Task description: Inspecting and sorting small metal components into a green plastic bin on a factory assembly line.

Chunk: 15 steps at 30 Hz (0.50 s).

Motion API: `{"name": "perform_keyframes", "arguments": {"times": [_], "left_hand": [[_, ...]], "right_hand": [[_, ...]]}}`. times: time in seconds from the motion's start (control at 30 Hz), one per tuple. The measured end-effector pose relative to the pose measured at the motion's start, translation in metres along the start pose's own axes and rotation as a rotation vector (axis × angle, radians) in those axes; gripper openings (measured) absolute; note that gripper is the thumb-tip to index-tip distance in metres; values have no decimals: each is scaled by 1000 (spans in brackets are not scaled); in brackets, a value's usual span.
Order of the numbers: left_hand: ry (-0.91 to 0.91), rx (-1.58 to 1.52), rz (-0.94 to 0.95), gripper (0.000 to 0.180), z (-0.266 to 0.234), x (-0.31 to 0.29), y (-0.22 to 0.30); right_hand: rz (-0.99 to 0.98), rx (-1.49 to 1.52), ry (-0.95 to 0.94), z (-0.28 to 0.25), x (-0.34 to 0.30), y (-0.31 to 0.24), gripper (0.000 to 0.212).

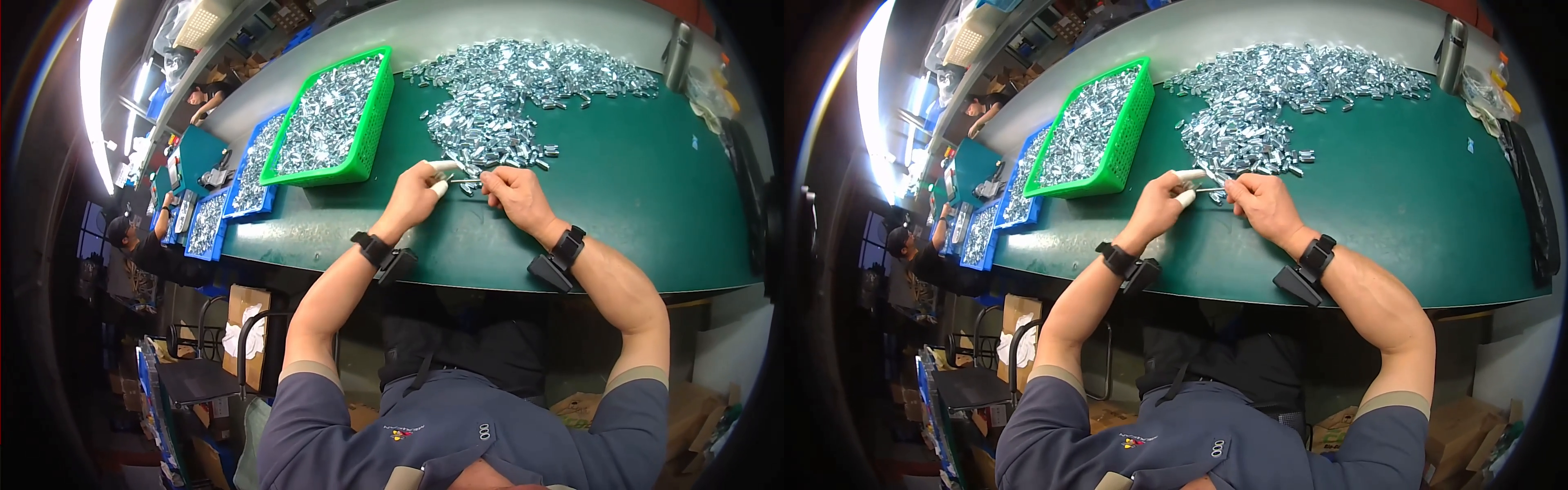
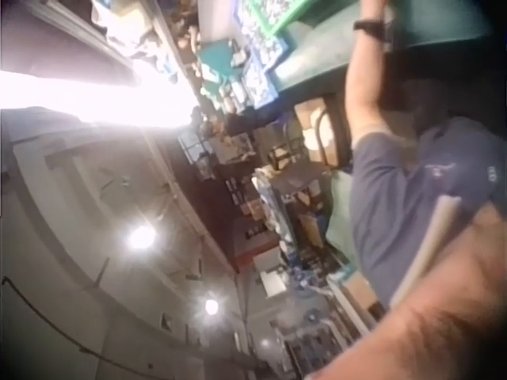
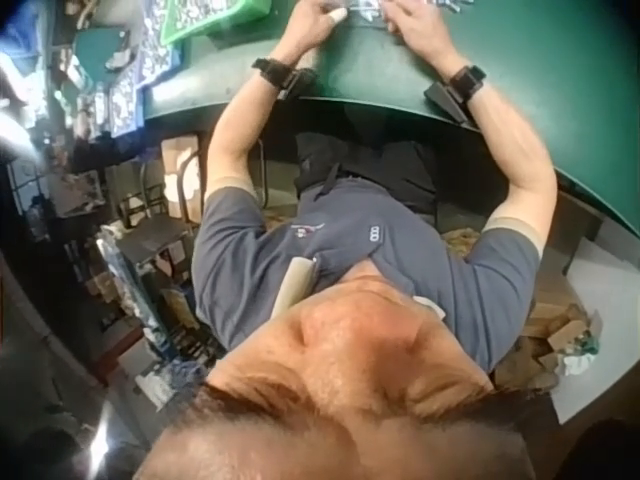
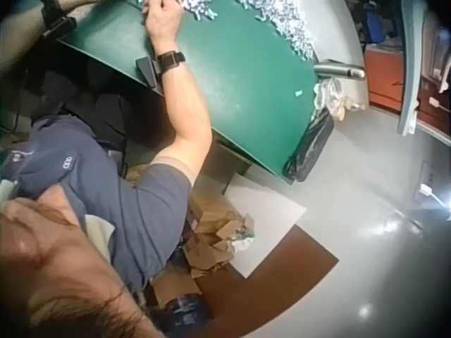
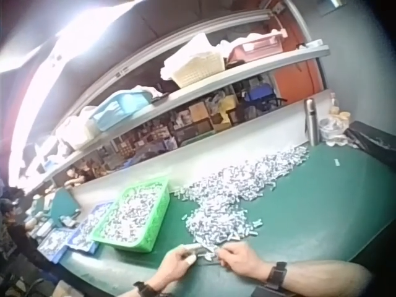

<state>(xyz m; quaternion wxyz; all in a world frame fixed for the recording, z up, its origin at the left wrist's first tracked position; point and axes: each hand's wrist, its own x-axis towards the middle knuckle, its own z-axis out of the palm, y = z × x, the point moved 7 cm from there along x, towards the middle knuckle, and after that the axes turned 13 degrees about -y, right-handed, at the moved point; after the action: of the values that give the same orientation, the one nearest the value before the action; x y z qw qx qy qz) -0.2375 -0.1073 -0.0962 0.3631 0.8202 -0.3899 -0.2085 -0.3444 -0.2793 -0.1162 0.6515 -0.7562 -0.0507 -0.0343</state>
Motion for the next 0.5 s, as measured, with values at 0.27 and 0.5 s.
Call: {"name": "perform_keyframes", "arguments": {"times": [0.27,0.5], "left_hand": [[51,-877,-157,30,20,-17,-27],[124,-989,-134,31,23,-23,-31]], "right_hand": [[-1,-76,-20,3,-3,-2,35],[-11,-20,-8,3,4,0,35]]}}
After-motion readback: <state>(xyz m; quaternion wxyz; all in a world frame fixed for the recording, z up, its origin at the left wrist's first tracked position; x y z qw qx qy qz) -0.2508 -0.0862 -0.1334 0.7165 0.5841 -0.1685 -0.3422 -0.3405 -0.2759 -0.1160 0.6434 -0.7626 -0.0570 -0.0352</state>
